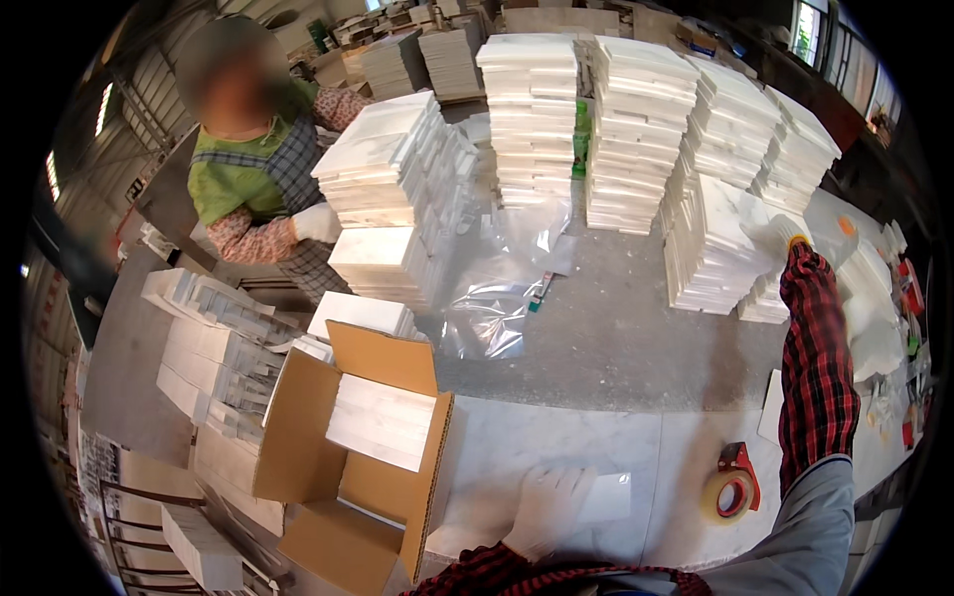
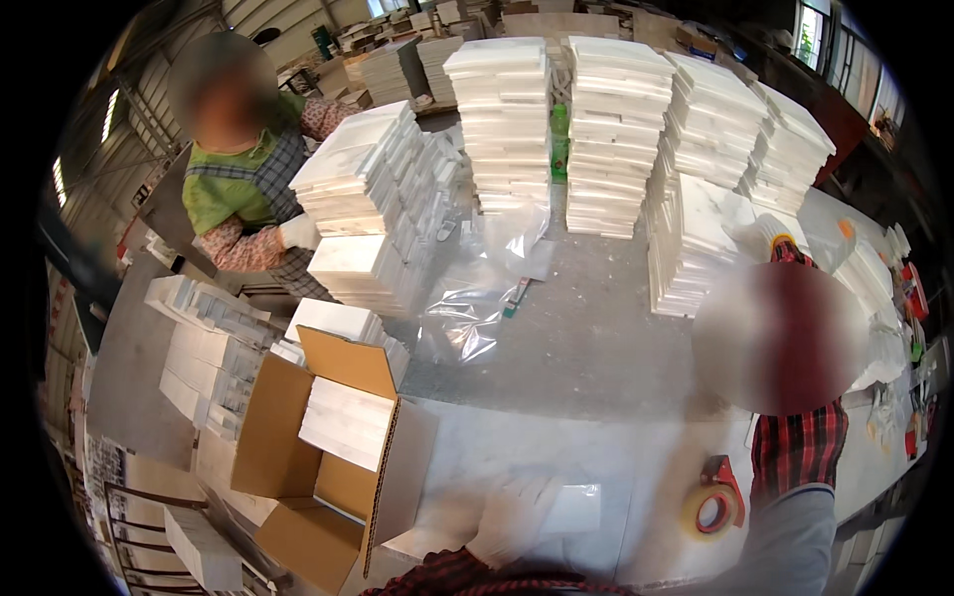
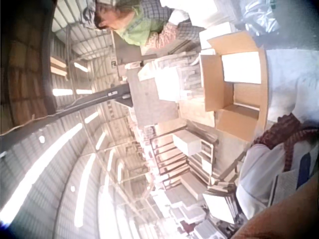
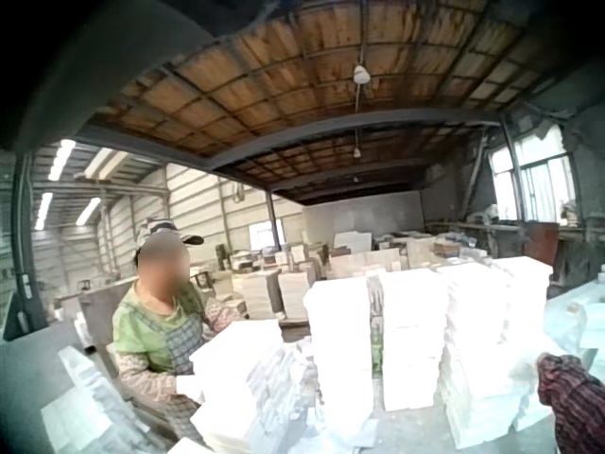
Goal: The person wraps white rectangular items in clear plastic bags and places them into a cardboard box. They repeatedly pick items from a stack, seal them in bags, and stack the wrapped items inside the box.
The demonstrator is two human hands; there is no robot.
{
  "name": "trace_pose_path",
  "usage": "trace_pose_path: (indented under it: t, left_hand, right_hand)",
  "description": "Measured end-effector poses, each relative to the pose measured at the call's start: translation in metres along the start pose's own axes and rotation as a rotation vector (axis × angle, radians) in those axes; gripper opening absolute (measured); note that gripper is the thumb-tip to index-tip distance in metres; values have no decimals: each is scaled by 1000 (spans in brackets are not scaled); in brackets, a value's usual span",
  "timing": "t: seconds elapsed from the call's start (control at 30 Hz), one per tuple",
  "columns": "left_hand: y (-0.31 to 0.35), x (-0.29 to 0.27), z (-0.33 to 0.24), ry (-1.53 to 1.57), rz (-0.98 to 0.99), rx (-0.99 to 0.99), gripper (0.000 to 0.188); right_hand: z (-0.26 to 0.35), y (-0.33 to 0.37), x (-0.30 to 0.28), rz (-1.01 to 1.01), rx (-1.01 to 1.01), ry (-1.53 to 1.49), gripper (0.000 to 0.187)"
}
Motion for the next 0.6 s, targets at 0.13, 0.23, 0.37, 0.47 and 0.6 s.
trace_pose_path:
  t: [0.13,0.23,0.37,0.47,0.6]
  left_hand:
    - [-1,-7,-3,-122,-153,37,54]
    - [-7,-16,-4,-111,-207,39,46]
    - [-5,-11,-3,-118,-232,43,44]
    - [-1,-14,-5,-125,-260,40,42]
    - [7,-9,-6,-158,-167,12,41]
  right_hand:
    - [11,15,-7,29,7,-129,87]
    - [-5,12,-5,108,47,-256,86]
    - [-10,5,-1,104,63,-286,84]
    - [-19,-2,10,56,55,-376,83]
    - [-31,-12,27,17,29,-699,81]
Point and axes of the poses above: each hand's wrist, its own y-axis away from the middle knuckle, its own x-axis out of the palm, z = x × y, the point moved 5 cm from there along -y, towards the middle knuckle, and after that the axes turned 9 degrees about -y, right-handed, at the moved point
